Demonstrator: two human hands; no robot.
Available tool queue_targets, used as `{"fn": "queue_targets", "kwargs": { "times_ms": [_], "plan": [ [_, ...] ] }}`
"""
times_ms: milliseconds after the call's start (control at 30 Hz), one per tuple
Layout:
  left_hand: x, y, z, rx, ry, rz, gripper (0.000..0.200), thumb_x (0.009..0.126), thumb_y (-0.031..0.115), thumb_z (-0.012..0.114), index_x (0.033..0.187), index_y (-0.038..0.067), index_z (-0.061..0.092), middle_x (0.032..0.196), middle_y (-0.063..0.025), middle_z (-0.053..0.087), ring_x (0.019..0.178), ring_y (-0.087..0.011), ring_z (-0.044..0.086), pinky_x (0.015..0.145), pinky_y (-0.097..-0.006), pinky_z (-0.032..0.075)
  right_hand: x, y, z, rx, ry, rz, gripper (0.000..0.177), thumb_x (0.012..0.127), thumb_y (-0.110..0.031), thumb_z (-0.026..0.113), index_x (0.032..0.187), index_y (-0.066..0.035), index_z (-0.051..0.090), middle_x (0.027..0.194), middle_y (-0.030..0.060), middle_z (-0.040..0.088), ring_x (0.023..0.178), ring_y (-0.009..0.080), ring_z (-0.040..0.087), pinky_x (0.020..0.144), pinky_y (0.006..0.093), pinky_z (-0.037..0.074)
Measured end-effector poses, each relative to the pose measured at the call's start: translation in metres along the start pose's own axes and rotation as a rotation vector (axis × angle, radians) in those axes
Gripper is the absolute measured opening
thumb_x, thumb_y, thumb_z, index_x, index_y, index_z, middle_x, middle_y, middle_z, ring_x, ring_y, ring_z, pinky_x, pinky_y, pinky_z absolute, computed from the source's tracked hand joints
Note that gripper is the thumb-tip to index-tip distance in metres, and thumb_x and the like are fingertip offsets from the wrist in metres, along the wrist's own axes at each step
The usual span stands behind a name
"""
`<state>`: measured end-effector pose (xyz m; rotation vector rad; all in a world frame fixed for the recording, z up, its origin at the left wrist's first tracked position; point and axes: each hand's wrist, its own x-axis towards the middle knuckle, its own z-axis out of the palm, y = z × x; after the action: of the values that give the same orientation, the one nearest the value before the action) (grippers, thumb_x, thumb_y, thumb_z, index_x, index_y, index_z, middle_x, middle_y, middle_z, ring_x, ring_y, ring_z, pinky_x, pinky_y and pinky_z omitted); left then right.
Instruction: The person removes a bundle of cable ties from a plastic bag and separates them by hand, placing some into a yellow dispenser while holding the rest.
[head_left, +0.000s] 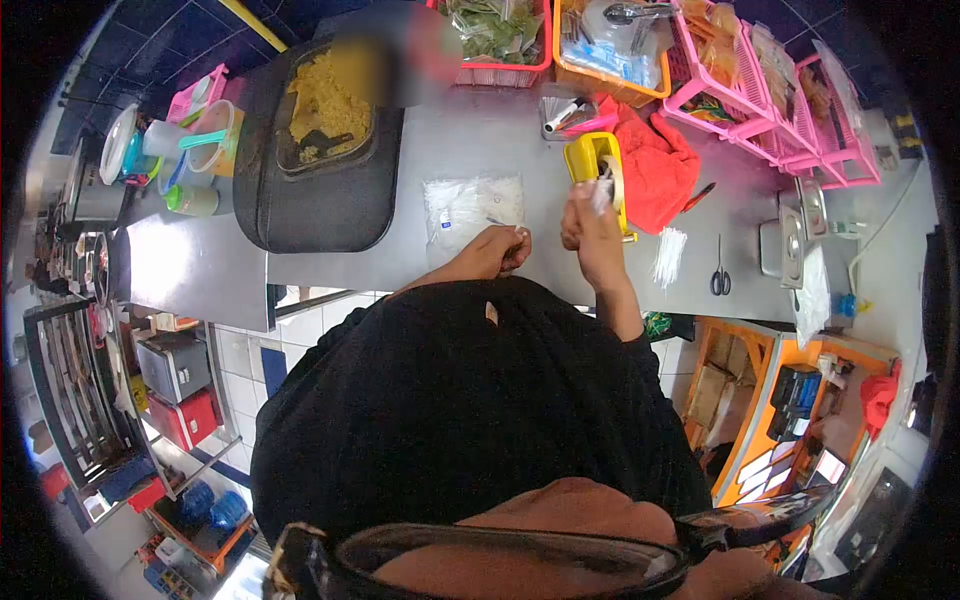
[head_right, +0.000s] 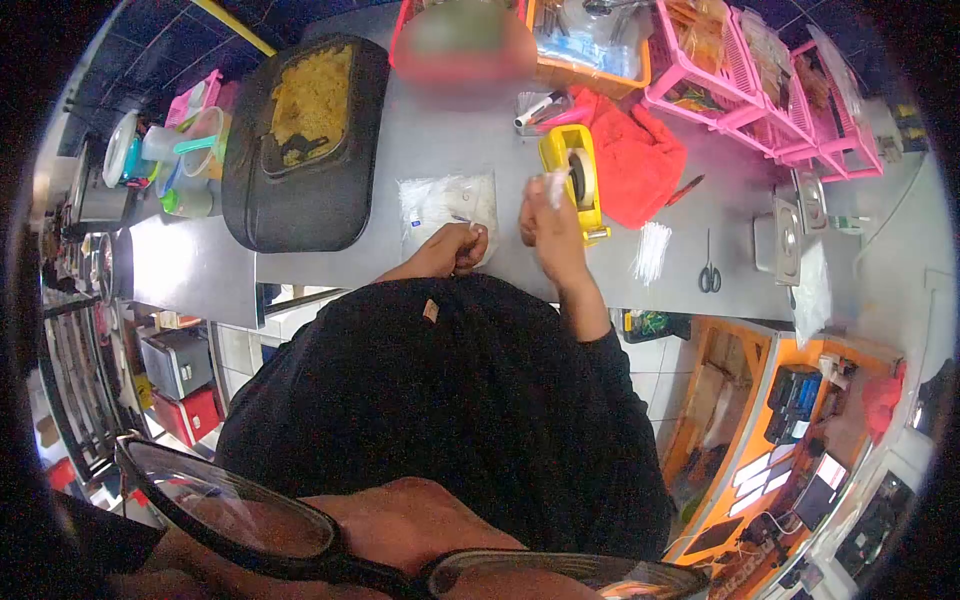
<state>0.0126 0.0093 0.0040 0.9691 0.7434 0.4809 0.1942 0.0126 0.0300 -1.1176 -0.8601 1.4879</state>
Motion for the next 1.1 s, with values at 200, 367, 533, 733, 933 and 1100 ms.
{"fn": "queue_targets", "kwargs": {
  "times_ms": [200,367,533,733,933,1100],
  "plan": [
    [-0.003,0.004,0.005,0.067,-0.01,-0.004,0.034,0.09,0.03,0.035,0.067,0.007,0.046,0.061,0.0014,0.038,0.055,-0.009,0.033,0.052,-0.0233,0.028,-0.012,0.006,0.024,-0.354,-0.162,0.025,0.013,0.089,-0.019,0.053,0.092,-0.007,0.059,0.064,-0.0036,0.047,0.057,0.0023,0.039,0.049,0.0199,0.031],
    [0.004,-0.001,0.0,0.295,0.104,0.093,0.032,0.089,0.027,0.037,0.071,0.003,0.048,0.063,-0.0052,0.044,0.06,-0.0149,0.043,0.057,-0.0272,0.035,-0.003,0.001,0.005,0.12,0.199,-0.023,0.027,0.091,-0.03,0.051,0.073,-0.01,0.05,0.059,-0.0045,0.04,0.049,0.0048,0.034,0.043,0.021,0.025],
    [0.011,-0.002,-0.014,0.82,0.368,-0.024,0.02,0.087,0.021,0.047,0.091,0.002,0.051,0.075,-0.0173,0.052,0.079,-0.0279,0.056,0.071,-0.035,0.043,0.003,-0.029,-0.099,0.123,0.48,-0.221,0.033,0.092,-0.034,0.045,0.067,-0.013,0.039,0.055,-0.0032,0.034,0.042,0.008,0.028,0.041,0.0228,0.023],
    [0.02,-0.014,-0.035,0.997,0.447,0.106,0.031,0.082,0.023,0.056,0.104,0.003,0.047,0.087,-0.0191,0.051,0.076,-0.0287,0.055,0.07,-0.0376,0.044,-0.035,-0.013,-0.223,-0.452,0.6,0.265,0.035,0.089,-0.037,0.048,0.068,-0.01,0.041,0.052,-0.0023,0.036,0.043,0.0062,0.035,0.042,0.0198,0.03],
    [0.024,-0.013,-0.043,1.032,0.496,0.11,0.037,0.08,0.026,0.059,0.106,0.002,0.048,0.081,-0.0174,0.051,0.073,-0.0277,0.053,0.068,-0.0373,0.043,-0.03,0.087,-0.318,-1.56,0.688,0.07,0.029,0.084,-0.027,0.052,0.079,0.001,0.054,0.072,0.0192,0.06,0.067,0.0341,0.059,0.061,0.0406,0.047],
    [0.022,-0.021,-0.051,1.003,0.519,0.087,0.039,0.08,0.028,0.059,0.106,0.001,0.047,0.081,-0.0172,0.051,0.072,-0.0279,0.052,0.068,-0.0375,0.043,-0.028,0.064,-0.276,-1.431,0.741,0.183,0.032,0.076,-0.028,0.056,0.085,0.003,0.058,0.089,0.027,0.06,0.086,0.0407,0.058,0.077,0.0453,0.046]
  ]
}}
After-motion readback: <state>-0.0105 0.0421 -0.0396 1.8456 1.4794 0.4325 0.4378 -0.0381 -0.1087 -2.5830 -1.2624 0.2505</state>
